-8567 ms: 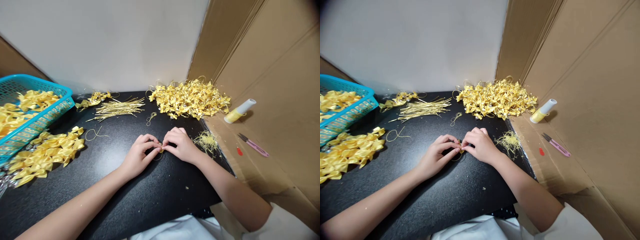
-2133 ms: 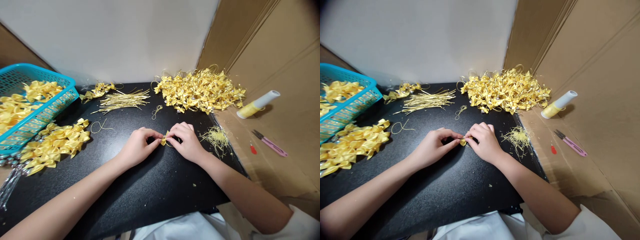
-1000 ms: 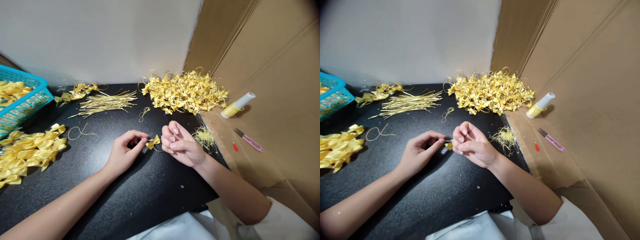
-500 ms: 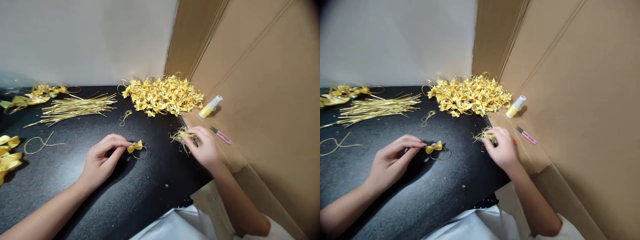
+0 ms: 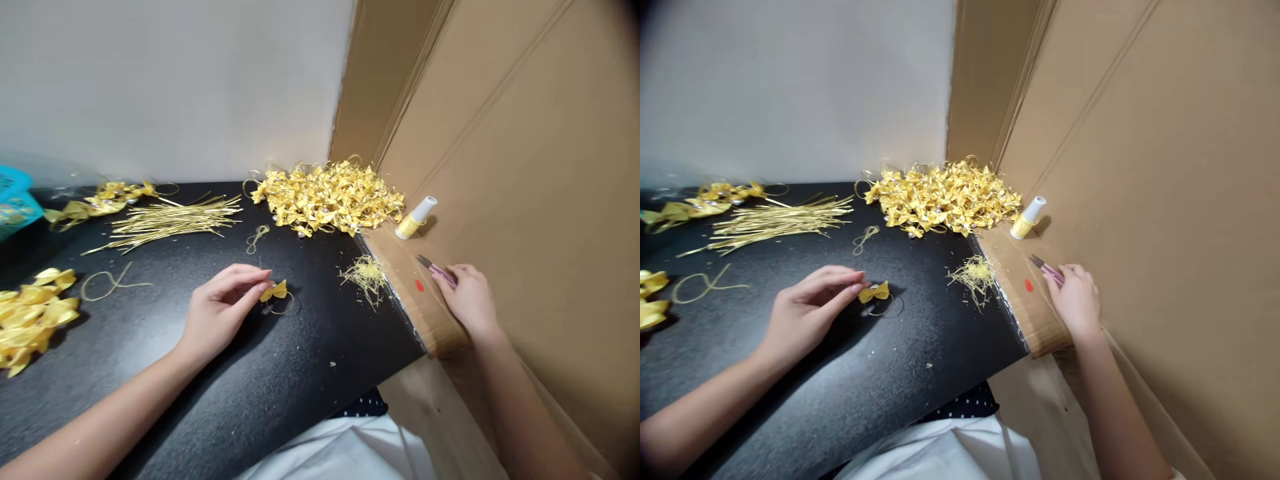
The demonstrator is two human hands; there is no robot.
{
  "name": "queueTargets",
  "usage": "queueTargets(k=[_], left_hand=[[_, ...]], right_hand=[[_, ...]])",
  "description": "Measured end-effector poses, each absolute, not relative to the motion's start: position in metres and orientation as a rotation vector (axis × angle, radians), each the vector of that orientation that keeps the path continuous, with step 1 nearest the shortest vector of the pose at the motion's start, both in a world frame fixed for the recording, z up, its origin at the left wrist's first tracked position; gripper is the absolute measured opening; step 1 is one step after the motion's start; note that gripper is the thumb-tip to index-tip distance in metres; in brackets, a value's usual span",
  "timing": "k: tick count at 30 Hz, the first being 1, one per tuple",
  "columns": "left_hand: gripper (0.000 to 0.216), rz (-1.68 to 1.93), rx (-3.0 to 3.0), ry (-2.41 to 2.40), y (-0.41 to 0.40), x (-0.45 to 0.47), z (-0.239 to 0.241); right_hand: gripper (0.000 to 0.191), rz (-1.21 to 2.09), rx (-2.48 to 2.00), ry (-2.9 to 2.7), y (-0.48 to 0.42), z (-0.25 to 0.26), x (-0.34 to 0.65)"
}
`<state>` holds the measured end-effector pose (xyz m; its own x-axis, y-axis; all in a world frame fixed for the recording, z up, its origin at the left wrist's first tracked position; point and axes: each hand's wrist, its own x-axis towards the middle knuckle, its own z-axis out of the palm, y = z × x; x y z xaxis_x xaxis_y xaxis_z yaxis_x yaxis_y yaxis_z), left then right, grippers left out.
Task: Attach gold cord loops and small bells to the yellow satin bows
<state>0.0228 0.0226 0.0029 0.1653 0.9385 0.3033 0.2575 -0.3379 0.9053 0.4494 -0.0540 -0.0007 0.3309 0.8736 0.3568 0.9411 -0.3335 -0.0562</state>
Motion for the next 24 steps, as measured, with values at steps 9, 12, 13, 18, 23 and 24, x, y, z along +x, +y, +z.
queueTargets(k=[9, 12, 13, 18, 23, 24], left_hand=[[0.017, 1.192, 1.551, 1.024, 0.025, 0.023, -0.008], [0.018, 1.183, 1.514, 1.002, 0.026, 0.023, -0.011], [0.018, 1.182, 1.514, 0.998, 0.026, 0.024, -0.011], [0.020, 1.164, 1.535, 0.948, 0.025, 0.025, -0.010], [0.025, 1.140, 1.537, 0.891, 0.023, 0.023, -0.010], [0.026, 1.134, 1.547, 0.884, 0.023, 0.022, -0.011]], right_hand=[[0.050, -0.244, -2.363, -1.728, -0.039, -0.002, 0.464], [0.042, -0.137, -2.398, -1.562, -0.041, 0.021, 0.449], [0.040, -0.101, -2.376, -1.533, -0.042, 0.031, 0.438], [0.037, 0.298, -1.939, -1.808, -0.031, 0.067, 0.337], [0.023, 0.710, -1.594, -2.197, -0.001, 0.057, 0.252], [0.023, 0.722, -1.571, -2.228, 0.003, 0.053, 0.246]])
